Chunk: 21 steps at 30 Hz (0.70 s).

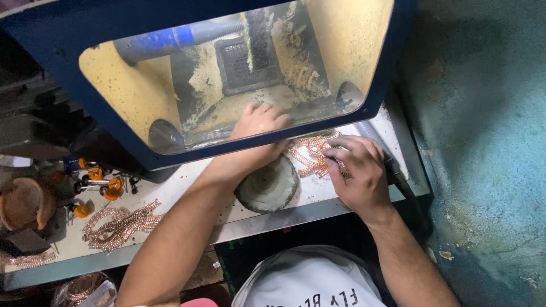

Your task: The person uses a rotary tool to polish a gold-colored chain, periodically turning the chain and holding it up to the light, then brushes debris from the polishing station.

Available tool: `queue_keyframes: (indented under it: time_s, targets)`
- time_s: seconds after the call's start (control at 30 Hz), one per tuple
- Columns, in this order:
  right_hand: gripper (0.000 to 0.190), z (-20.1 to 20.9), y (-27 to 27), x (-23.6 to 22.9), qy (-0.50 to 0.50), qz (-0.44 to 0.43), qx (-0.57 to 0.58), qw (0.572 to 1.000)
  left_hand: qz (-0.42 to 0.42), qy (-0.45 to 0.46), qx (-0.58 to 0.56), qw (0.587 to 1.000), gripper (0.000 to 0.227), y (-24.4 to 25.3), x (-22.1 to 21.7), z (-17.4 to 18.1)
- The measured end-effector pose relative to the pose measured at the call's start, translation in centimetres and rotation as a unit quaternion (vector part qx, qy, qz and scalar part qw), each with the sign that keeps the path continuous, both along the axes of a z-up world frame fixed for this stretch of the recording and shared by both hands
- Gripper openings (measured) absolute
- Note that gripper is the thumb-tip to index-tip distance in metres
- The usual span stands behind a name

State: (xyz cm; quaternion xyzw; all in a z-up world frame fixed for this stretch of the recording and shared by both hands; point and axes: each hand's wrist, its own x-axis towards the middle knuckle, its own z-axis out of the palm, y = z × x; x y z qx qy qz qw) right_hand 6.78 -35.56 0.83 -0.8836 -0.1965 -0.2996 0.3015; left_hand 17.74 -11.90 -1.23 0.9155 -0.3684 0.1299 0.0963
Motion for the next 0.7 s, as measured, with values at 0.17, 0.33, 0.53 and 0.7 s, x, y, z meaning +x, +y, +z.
queue_keyframes:
  time_s: [0.17, 0.33, 0.53, 0.7]
  targets:
    - [0.012, 0.1, -0.3, 0.2, -0.019, -0.002, -0.007, 1.0, 0.038, 0.04, 0.026, 0.998, 0.031, 3.2, -0.9, 3.5]
    - [0.008, 0.2, -0.2, 0.1, -0.016, -0.002, 0.043, 0.999, 0.039, 0.056, -0.04, 0.997, 0.035, 3.1, -3.4, 4.8]
    - [0.008, 1.0, -0.9, -0.3, -0.028, 0.011, 0.11, 0.994, -0.021, 0.001, -0.047, 0.999, 0.032, -1.3, -4.3, 2.3]
    - [0.006, 0.5, -1.1, -0.3, -0.036, 0.024, 0.139, 0.989, 0.001, -0.066, -0.042, 0.997, 0.012, -3.1, -3.6, 1.7]
